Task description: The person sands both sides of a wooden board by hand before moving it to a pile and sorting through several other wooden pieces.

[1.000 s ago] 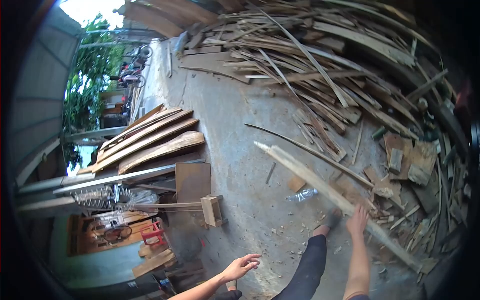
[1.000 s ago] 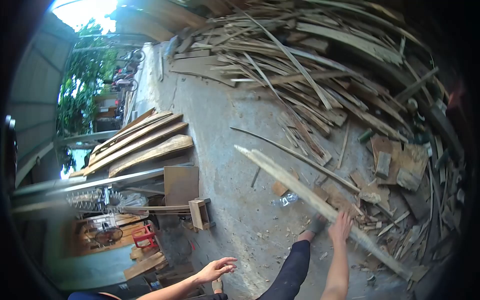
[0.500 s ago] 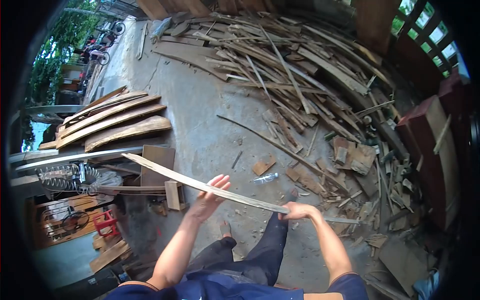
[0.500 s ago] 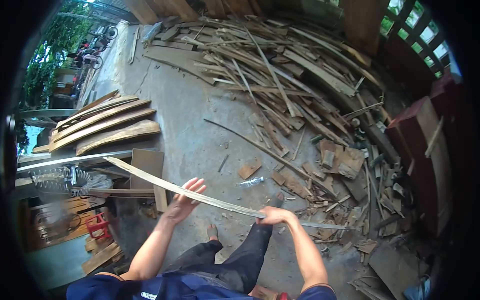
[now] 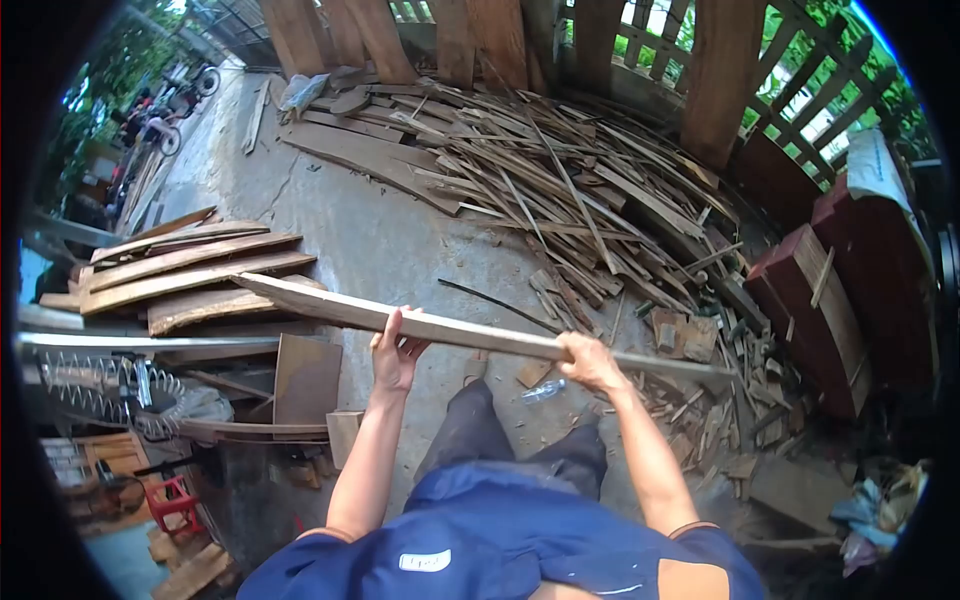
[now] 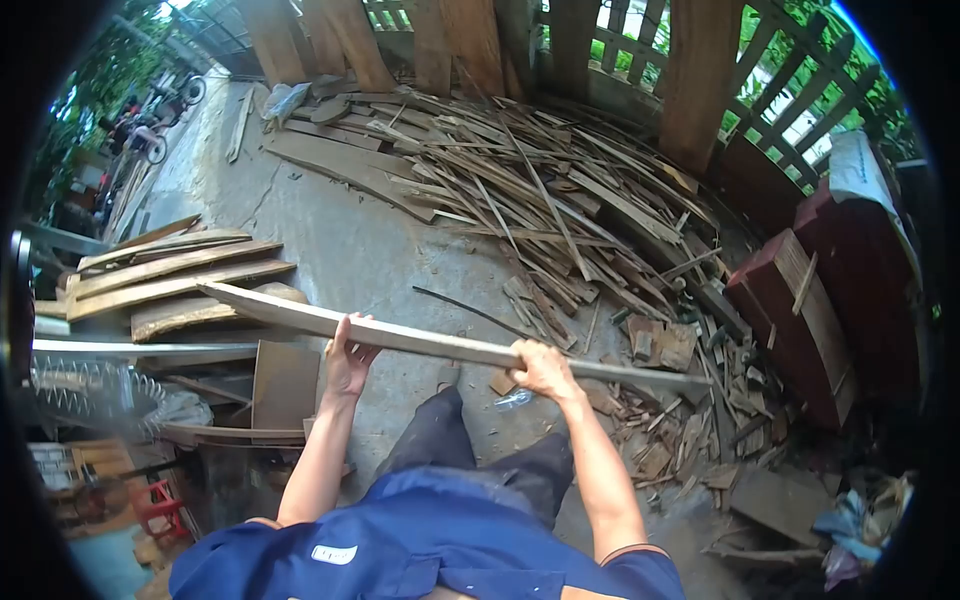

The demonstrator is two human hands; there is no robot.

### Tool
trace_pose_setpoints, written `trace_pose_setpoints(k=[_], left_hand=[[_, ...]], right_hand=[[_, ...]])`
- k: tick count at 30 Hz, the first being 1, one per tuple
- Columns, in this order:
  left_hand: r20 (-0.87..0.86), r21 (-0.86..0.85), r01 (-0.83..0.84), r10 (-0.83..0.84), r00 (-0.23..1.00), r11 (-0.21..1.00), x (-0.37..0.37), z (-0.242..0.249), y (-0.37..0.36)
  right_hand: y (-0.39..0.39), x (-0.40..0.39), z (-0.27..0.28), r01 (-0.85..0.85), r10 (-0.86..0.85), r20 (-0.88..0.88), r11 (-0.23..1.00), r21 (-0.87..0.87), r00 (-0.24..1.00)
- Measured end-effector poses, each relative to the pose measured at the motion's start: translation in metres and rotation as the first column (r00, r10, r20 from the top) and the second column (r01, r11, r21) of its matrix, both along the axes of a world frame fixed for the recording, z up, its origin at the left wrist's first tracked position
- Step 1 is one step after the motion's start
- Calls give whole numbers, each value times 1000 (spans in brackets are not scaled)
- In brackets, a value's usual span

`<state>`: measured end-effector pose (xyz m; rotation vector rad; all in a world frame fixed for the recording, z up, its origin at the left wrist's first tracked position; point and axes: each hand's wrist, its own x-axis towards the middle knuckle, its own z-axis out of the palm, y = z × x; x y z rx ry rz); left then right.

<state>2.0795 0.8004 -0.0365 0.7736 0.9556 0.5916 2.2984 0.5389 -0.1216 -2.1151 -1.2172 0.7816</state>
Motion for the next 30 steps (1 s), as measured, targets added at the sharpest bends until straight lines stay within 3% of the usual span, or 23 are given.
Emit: trace_pose_setpoints(k=[1, 3, 5, 10, 14, 16, 17, 19, 24, 28, 30], left_hand=[[20, -9, 16, -16, 1000, 1000, 5, 4, 24], [64, 22, 20, -21, 998, 1000, 12, 16, 62], [120, 36, -17, 12, 993, 999, 11, 27, 106], [177, 31, -81, 75, 981, 996, -11, 32, 199], [231, 50, -28, 15, 973, 998, -30, 18, 243], [262, 10, -100, 94, 961, 995, -30, 13, 248], [304, -9, -61, 61, 951, 998, -34, -3, 259], [279, -106, -98, 124, 952, 989, -30, 0, 258], [260, -75, -163, 178, 949, 984, -28, -10, 256], [229, -143, -202, 231, 946, 969, -8, -6, 269], [193, -80, -43, 57, 979, 996, 9, -5, 276]], right_hand=[[17, -15, 3, 111, -145, 195, 979, 172, 970], [53, -25, 21, 188, -217, 319, 975, 121, 923], [95, -35, 40, 181, -258, 350, 954, 240, 900], [182, -53, 71, 142, -235, 453, 963, 230, 860], [220, -61, 71, 106, -221, 545, 966, 235, 809], [229, -56, 66, 113, -237, 547, 961, 252, 803], [231, -55, 61, 114, -229, 539, 964, 239, 811], [237, -50, 63, 119, -178, 550, 983, 140, 816], [256, -28, 56, 33, -144, 570, 979, 200, 809], [273, 2, 55, 5, -88, 464, 984, 177, 882], [283, 24, 44, -4, -40, 422, 995, 101, 906]])
